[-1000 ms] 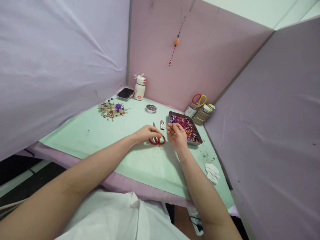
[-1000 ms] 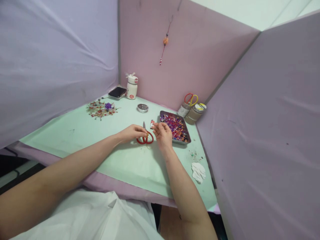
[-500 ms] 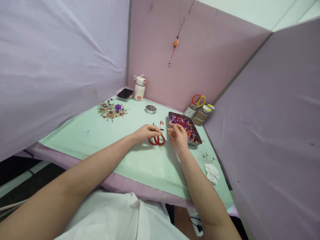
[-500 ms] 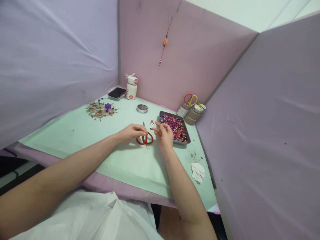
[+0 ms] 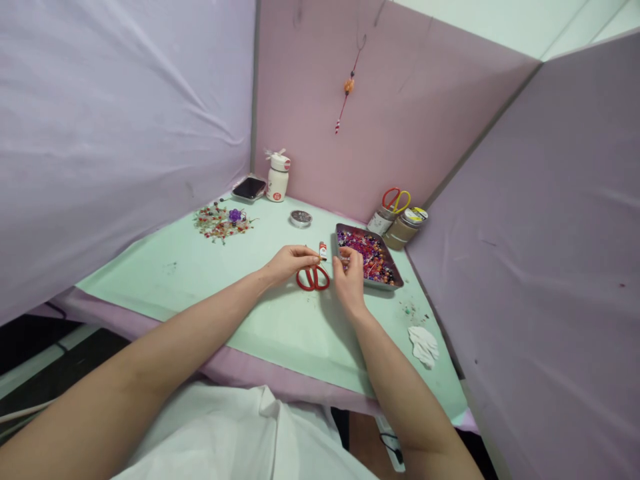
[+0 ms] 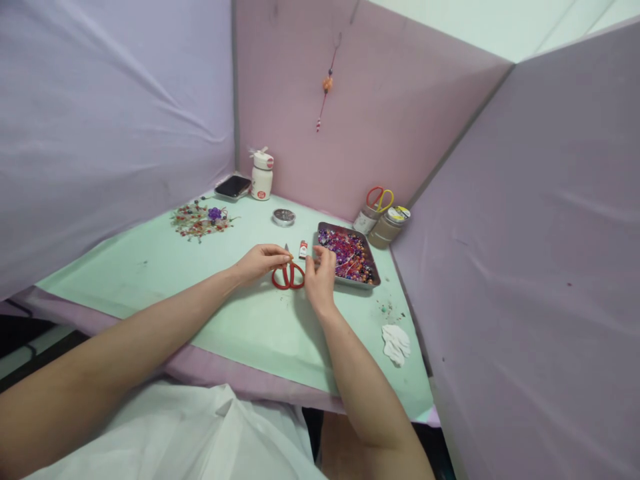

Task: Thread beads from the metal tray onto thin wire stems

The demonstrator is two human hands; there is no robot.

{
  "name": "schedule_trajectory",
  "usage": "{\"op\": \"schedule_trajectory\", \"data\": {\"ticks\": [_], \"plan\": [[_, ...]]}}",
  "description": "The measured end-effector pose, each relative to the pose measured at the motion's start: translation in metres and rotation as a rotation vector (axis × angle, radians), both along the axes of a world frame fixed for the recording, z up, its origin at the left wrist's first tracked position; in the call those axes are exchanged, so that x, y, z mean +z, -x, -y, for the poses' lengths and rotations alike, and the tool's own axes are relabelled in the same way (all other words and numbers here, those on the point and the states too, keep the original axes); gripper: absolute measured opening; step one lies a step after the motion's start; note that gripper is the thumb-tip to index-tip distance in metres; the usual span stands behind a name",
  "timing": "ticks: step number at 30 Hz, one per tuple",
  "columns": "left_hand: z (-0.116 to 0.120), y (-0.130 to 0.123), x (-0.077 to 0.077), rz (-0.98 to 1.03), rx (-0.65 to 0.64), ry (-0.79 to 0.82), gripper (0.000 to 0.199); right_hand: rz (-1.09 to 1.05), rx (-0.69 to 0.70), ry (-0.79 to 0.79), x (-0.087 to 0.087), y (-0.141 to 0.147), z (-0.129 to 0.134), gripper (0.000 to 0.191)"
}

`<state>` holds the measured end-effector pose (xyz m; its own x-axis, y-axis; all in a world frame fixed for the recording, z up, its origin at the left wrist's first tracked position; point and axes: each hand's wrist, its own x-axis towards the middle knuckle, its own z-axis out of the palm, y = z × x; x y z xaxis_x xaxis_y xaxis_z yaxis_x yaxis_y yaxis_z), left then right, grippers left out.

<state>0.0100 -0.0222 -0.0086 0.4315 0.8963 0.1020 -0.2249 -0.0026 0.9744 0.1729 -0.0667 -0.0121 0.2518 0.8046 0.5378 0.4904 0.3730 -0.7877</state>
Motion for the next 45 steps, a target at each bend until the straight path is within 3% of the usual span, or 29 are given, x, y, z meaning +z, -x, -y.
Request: {"op": "schedule_trajectory", "data": {"ticks": [3,6,11,13,20,28,40,45], "plan": [[-0.001,0.0,-0.001,-0.031,0.032,-0.011,0.031,0.087,-0.092,-0.12,0.003,0.002,0.004,0.019],[-0.001,0.0,-0.003,-0.057,0.041,-0.045,0.031,0.069,-0.022,-0.158,0.003,0.009,0.007,0.016],[-0.003,-0.001,-0.007,-0.055,0.017,-0.083,0.031,-0.194,0.246,0.086,-0.008,0.017,0.002,0.018],[-0.003,-0.001,-0.008,-0.055,0.017,-0.075,0.03,-0.248,0.289,0.152,-0.011,0.017,-0.001,0.018],[0.001,-0.001,-0.004,-0.062,0.008,-0.01,0.028,-0.126,0.242,0.061,-0.007,0.015,0.0,0.012],[0.007,-0.003,0.004,0.007,0.018,0.131,0.023,-0.019,0.239,0.087,-0.007,0.016,0.001,0.014],[0.001,0.0,0.003,0.08,0.041,0.169,0.024,-0.02,0.14,0.108,-0.003,0.015,0.003,0.01],[-0.002,0.003,0.002,0.112,0.03,0.213,0.021,0.023,0.161,0.087,-0.001,0.014,0.005,0.013]]}}
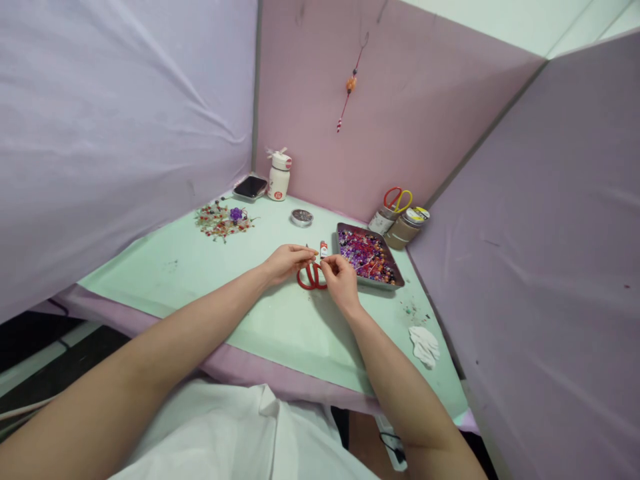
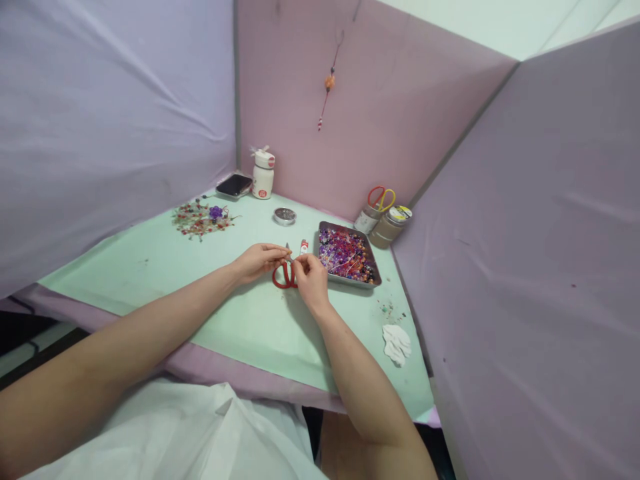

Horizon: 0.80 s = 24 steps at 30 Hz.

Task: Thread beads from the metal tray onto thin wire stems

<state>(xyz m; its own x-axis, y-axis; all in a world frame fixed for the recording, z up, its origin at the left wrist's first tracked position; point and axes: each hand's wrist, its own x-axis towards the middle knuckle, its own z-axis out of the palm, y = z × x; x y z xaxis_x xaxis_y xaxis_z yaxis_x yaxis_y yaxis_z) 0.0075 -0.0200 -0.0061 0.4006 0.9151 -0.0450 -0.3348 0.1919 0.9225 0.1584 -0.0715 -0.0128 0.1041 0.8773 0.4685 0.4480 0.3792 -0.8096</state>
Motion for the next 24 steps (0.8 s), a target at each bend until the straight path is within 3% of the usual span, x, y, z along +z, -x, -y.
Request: {"op": "schedule_trajectory", "data": {"ticks": [9,14,18,24], "plan": [[-0.0058,0.0051,0.001,0.082,-0.108,0.169,0.005,-0.013,0.051,-0.013,-0.0012,0.0003,0.0017,0.015],[-0.0029,0.0057,0.0014,0.022,-0.156,0.108,0.012,-0.001,0.052,0.0,-0.0045,-0.0008,0.0002,0.012],[0.0005,0.0053,0.0009,-0.032,-0.202,0.072,0.022,0.023,0.034,-0.064,-0.003,-0.0014,0.0001,0.021],[0.0012,0.0037,-0.0022,-0.083,-0.211,0.007,0.024,0.065,0.033,-0.085,-0.0011,-0.0014,0.0011,0.01]]}}
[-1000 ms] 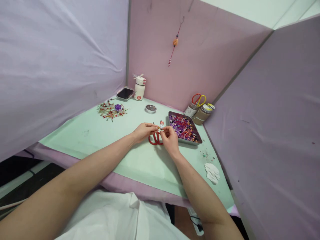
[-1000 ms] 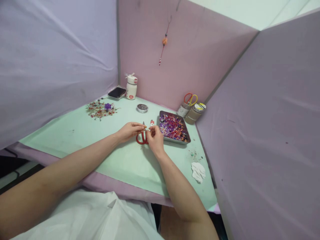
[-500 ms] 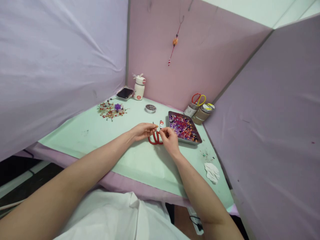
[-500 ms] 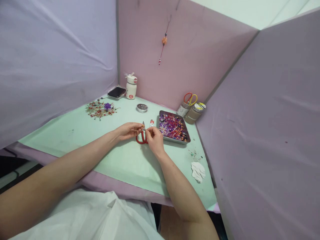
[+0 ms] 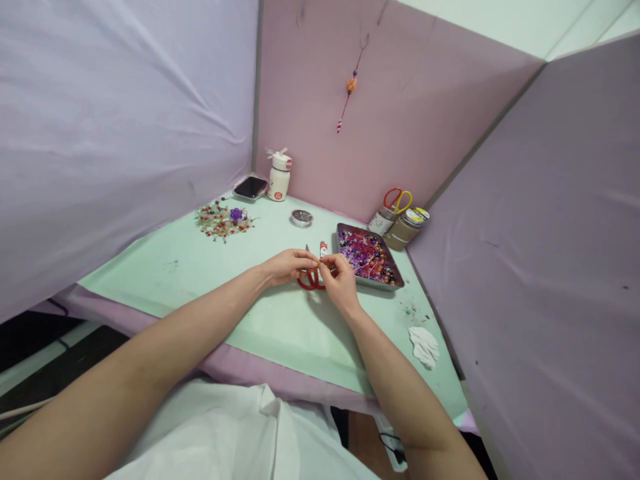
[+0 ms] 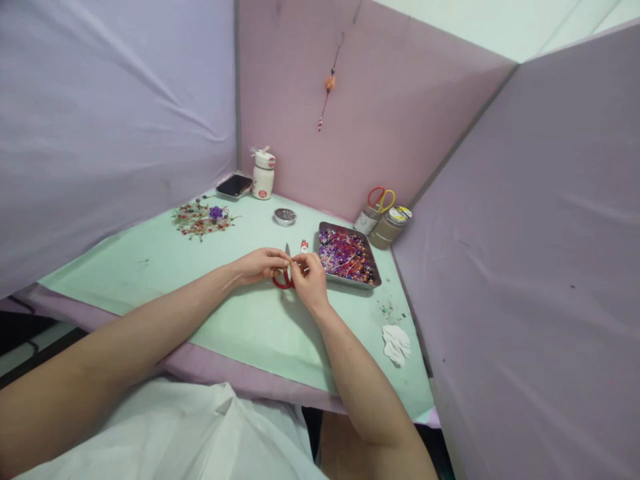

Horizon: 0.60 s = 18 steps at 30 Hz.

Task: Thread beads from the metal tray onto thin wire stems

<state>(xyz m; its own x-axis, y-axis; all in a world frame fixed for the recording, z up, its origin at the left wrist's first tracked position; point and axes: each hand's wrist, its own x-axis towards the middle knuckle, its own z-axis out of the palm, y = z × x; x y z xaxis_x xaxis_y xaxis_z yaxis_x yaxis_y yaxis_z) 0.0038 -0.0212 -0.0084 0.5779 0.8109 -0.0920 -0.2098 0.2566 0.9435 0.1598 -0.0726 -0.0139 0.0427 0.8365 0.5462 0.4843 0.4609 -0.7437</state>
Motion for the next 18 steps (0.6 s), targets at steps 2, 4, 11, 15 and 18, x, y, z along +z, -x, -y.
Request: {"op": "schedule_trajectory", "data": {"ticks": [2,4,11,15,18], "plan": [[0.0001,-0.001,-0.001,-0.035,0.036,-0.036,0.025,0.004,-0.009,-0.001,-0.0009,-0.0003,-0.0004,0.009],[0.0005,-0.0023,-0.0015,-0.079,0.082,-0.095,0.026,0.016,-0.014,-0.008,-0.0017,-0.0007,-0.0008,0.009],[0.0018,-0.0041,0.0014,-0.146,0.229,-0.33,0.018,0.056,-0.032,-0.02,-0.0022,-0.0022,-0.0018,0.012],[0.0009,-0.0032,0.0023,-0.159,0.22,-0.316,0.02,0.077,-0.084,-0.04,-0.0036,-0.004,-0.0043,0.011],[-0.0028,-0.0019,0.0003,-0.178,0.224,-0.289,0.023,0.076,-0.136,-0.083,-0.0035,-0.0052,-0.0049,0.01]]}}
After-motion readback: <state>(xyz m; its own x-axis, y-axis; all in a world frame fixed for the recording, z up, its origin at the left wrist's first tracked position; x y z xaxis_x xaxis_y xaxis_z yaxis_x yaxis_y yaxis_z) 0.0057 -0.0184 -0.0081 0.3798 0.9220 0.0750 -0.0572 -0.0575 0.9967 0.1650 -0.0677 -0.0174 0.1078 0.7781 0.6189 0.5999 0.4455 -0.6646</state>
